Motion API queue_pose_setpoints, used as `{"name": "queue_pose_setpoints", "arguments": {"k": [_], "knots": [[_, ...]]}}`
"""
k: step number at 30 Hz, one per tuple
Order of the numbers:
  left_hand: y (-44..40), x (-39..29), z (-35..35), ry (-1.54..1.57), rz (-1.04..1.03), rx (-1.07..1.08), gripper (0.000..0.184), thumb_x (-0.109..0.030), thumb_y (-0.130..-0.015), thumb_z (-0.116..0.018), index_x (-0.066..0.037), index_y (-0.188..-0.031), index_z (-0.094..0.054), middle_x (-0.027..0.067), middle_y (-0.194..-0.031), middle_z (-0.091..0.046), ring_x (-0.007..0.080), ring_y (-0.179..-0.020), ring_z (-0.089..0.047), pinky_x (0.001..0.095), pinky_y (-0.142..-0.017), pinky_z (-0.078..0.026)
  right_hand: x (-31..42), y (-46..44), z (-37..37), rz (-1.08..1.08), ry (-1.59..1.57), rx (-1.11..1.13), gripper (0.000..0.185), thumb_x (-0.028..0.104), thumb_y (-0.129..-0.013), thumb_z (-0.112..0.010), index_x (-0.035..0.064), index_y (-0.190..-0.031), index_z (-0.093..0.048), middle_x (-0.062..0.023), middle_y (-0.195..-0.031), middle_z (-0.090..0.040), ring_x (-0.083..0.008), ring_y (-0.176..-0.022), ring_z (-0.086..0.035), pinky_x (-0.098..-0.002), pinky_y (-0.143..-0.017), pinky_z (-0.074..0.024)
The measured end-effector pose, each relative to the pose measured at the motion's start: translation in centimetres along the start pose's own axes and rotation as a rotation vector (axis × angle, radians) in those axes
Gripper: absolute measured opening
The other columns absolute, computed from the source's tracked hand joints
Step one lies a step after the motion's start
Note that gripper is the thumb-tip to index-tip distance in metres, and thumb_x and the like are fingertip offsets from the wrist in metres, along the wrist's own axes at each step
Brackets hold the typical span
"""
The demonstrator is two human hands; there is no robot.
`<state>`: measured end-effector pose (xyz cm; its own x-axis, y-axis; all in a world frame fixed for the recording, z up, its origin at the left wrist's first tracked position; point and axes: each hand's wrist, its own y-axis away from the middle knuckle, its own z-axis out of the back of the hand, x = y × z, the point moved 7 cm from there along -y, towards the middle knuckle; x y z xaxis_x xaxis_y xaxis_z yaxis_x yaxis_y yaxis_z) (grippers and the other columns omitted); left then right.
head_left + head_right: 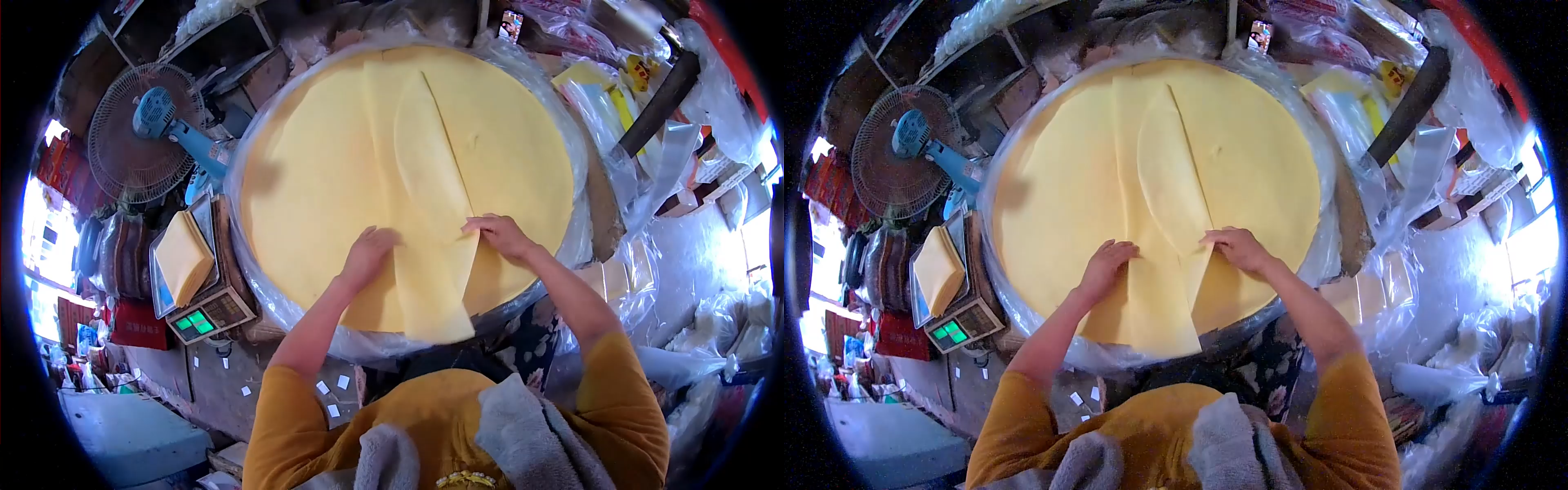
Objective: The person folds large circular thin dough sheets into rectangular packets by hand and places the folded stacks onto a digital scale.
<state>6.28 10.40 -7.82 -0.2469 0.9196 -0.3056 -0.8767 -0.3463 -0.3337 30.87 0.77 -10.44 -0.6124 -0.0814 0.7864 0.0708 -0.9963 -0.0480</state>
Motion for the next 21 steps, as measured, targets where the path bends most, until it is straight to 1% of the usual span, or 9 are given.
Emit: {"name": "queue_pose_setpoints", "arguments": {"k": [2, 3, 4, 6, 9, 12, 16, 19, 21], "knots": [[0.1, 1.3, -0.8, 0.253, 0.409, 0.004, 0.017, -0.01, -0.086, -0.056, -0.006, -0.103, -0.06, 0.011, -0.088, -0.065, 0.0258, -0.087, -0.062, 0.0388, -0.08, -0.048, -2.4, 0.9, -0.2, -0.259, -0.317, -0.142, 0.015, 0.013, -0.089, -0.056, 0.0006, -0.097, -0.06, -0.0091, -0.092, -0.067, -0.0174, -0.088, -0.064, -0.0328, -0.082, -0.0498], [0.6, 1.7, -1.6, 0.379, 0.614, 0.008, 0.015, -0.01, -0.087, -0.054, -0.005, -0.1, -0.06, 0.012, -0.08, -0.065, 0.0277, -0.078, -0.064, 0.0382, -0.073, -0.05, -2.0, 1.6, -0.1, -0.351, -0.334, -0.178, 0.018, 0.015, -0.088, -0.059, -0.0004, -0.097, -0.059, -0.0067, -0.083, -0.064, -0.015, -0.076, -0.06, -0.0305, -0.071, -0.0475], [0.8, 1.6, -2.2, 0.49, 0.651, -0.086, 0.017, -0.014, -0.087, -0.057, -0.005, -0.102, -0.059, 0.013, -0.07, -0.064, 0.0273, -0.063, -0.063, 0.0364, -0.057, -0.049, -0.7, 2.4, 0.3, -0.445, -0.351, -0.214, 0.021, 0.017, -0.088, -0.061, -0.0015, -0.098, -0.059, -0.0044, -0.074, -0.06, -0.0126, -0.064, -0.056, -0.0281, -0.06, -0.0453], [1.8, 1.6, -3.6, 0.509, 0.725, -0.063, 0.02, -0.016, -0.086, -0.06, -0.006, -0.103, -0.059, 0.0134, -0.072, -0.064, 0.0253, -0.063, -0.063, 0.0356, -0.057, -0.048, 0.3, 4.2, -0.1, -0.579, -0.46, -0.271, 0.034, 0.023, -0.085, -0.066, -0.004, -0.104, -0.057, -0.0031, -0.066, -0.059, -0.0115, -0.051, -0.052, -0.0256, -0.046, -0.0415], [3.2, 1.1, -4.1, 0.555, 0.818, -0.047, 0.025, -0.018, -0.083, -0.063, -0.005, -0.105, -0.059, 0.0132, -0.071, -0.065, 0.023, -0.063, -0.063, 0.0346, -0.057, -0.049, 1.3, 5.6, -0.5, -0.582, -0.358, -0.399, 0.042, 0.027, -0.085, -0.066, -0.0044, -0.11, -0.054, -0.006, -0.068, -0.061, -0.0138, -0.055, -0.055, -0.0275, -0.05, -0.0438], [5.2, 0.4, -4.8, 0.566, 0.856, -0.037, 0.029, -0.018, -0.082, -0.065, -0.005, -0.107, -0.058, 0.0119, -0.069, -0.064, 0.021, -0.06, -0.062, 0.0335, -0.056, -0.048, 2.4, 6.1, -0.9, -0.587, -0.042, -0.481, 0.047, 0.034, -0.084, -0.064, -0.0017, -0.113, -0.054, -0.0164, -0.086, -0.067, -0.0277, -0.075, -0.065, -0.0359, -0.067, -0.0502], [6.6, -1.9, -3.3, 0.656, 0.972, 0.021, 0.031, -0.016, -0.081, -0.065, -0.004, -0.108, -0.056, 0.0105, -0.062, -0.063, 0.0201, -0.055, -0.061, 0.0334, -0.054, -0.048, 2.0, 6.4, -3.2, -0.567, 0.057, -0.526, 0.04, 0.035, -0.087, -0.058, 0.0023, -0.11, -0.056, -0.0199, -0.089, -0.066, -0.0359, -0.086, -0.063, -0.043, -0.076, -0.0487], [6.8, -2.5, -2.6, 0.591, 1.017, 0.158, 0.04, -0.014, -0.081, -0.065, -0.004, -0.117, -0.052, 0.0141, -0.083, -0.066, 0.0231, -0.07, -0.064, 0.034, -0.062, -0.05, 2.4, 6.2, -3.9, -0.656, 0.044, -0.375, 0.031, 0.033, -0.089, -0.055, 0.0051, -0.104, -0.057, -0.0211, -0.087, -0.064, -0.0378, -0.086, -0.061, -0.0455, -0.075, -0.048], [5.0, -4.4, 0.0, 0.234, 0.775, 0.032, 0.05, -0.022, -0.083, -0.064, -0.005, -0.126, -0.047, 0.0185, -0.109, -0.058, 0.0283, -0.098, -0.057, 0.0386, -0.08, -0.047, 2.5, 6.0, -4.0, -0.649, 0.098, -0.371, 0.027, 0.031, -0.09, -0.054, 0.0061, -0.101, -0.056, -0.0217, -0.085, -0.063, -0.0393, -0.084, -0.06, -0.0465, -0.074, -0.0477]]}}
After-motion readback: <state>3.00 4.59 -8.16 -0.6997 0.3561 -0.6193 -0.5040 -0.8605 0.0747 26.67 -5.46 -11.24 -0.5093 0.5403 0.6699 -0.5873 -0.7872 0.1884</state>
